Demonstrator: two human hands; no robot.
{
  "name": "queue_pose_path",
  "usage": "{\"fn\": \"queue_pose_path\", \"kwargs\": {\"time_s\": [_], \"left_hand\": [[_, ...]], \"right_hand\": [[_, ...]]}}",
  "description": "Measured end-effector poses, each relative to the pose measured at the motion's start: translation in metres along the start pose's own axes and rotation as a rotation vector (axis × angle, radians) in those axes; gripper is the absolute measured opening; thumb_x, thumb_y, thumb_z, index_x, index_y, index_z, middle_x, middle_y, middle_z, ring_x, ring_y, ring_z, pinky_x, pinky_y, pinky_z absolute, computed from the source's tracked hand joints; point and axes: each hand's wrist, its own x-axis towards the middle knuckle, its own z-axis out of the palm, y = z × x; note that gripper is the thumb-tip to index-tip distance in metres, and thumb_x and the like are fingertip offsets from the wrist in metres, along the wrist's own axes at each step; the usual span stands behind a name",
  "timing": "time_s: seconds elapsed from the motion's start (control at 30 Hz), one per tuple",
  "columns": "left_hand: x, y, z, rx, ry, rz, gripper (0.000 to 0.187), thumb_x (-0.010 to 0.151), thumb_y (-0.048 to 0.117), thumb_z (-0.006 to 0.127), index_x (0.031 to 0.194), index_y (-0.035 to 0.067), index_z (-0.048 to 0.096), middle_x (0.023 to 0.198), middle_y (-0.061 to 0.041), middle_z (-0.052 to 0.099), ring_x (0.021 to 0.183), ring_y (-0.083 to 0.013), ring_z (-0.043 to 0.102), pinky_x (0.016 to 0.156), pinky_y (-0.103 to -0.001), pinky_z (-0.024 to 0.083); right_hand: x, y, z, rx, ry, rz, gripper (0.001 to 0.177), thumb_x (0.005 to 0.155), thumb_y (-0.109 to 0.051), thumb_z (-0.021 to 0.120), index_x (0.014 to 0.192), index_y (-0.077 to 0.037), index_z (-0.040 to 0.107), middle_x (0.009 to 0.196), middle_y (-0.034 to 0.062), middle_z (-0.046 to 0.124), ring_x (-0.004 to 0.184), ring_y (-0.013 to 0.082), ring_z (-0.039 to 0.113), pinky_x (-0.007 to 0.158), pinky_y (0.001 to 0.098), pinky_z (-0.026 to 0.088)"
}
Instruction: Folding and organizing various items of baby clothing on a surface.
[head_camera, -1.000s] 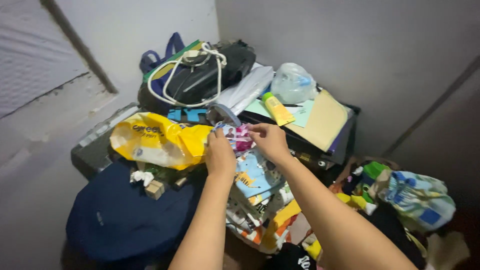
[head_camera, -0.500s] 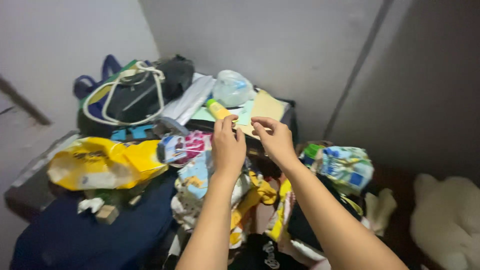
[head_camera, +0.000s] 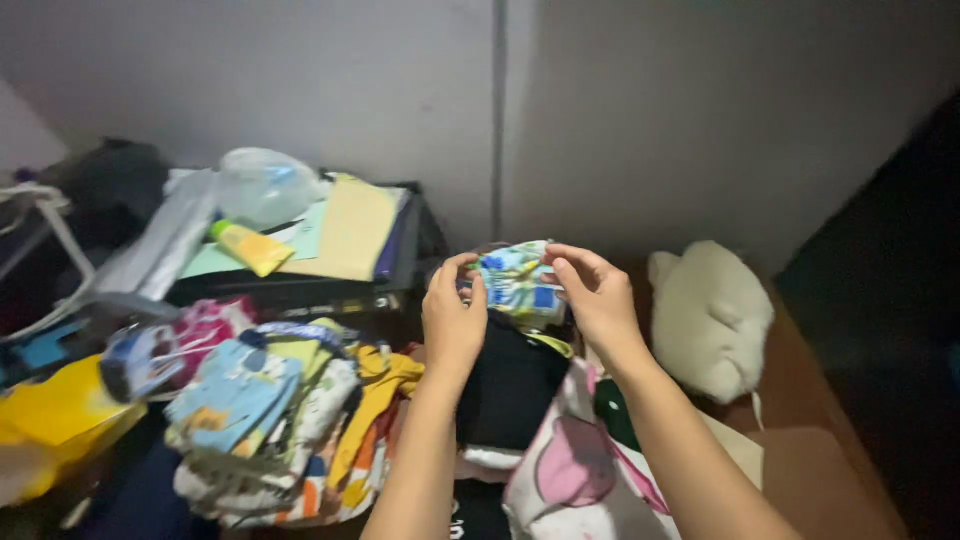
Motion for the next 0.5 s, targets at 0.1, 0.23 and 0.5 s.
{"fn": "queue_pose_path", "kwargs": {"time_s": [0.1,0.23,0.5], "left_hand": [[-0.013,-0.003,0.029,0.004,-0.061,0.054,0.026,0.093,0.013,0.065,0.119,0.007,0.067,0.105,-0.014,0.070,0.078,-0.0243,0.069,0.073,-0.036,0.056],[-0.036,0.016,0.050,-0.012,-0.161,-0.003,0.025,0.094,0.014,0.064,0.119,0.007,0.066,0.103,-0.014,0.071,0.076,-0.0253,0.068,0.071,-0.038,0.055],[-0.071,0.008,0.076,-0.001,-0.344,-0.059,0.026,0.093,0.014,0.065,0.118,0.008,0.067,0.108,-0.015,0.071,0.083,-0.0293,0.072,0.077,-0.039,0.056]], "right_hand": [[-0.005,0.020,-0.040,0.059,0.027,-0.012,0.030,0.101,-0.021,0.061,0.126,-0.007,0.071,0.115,0.0052,0.076,0.100,0.0141,0.072,0.081,0.0266,0.054],[-0.030,0.020,-0.076,0.020,0.104,0.043,0.031,0.102,-0.023,0.059,0.127,-0.008,0.069,0.118,0.0041,0.076,0.102,0.0136,0.073,0.083,0.0262,0.055],[-0.066,0.054,-0.123,0.028,0.204,0.206,0.036,0.101,-0.024,0.058,0.131,-0.006,0.066,0.122,0.0059,0.075,0.104,0.0143,0.072,0.087,0.0286,0.055]]}}
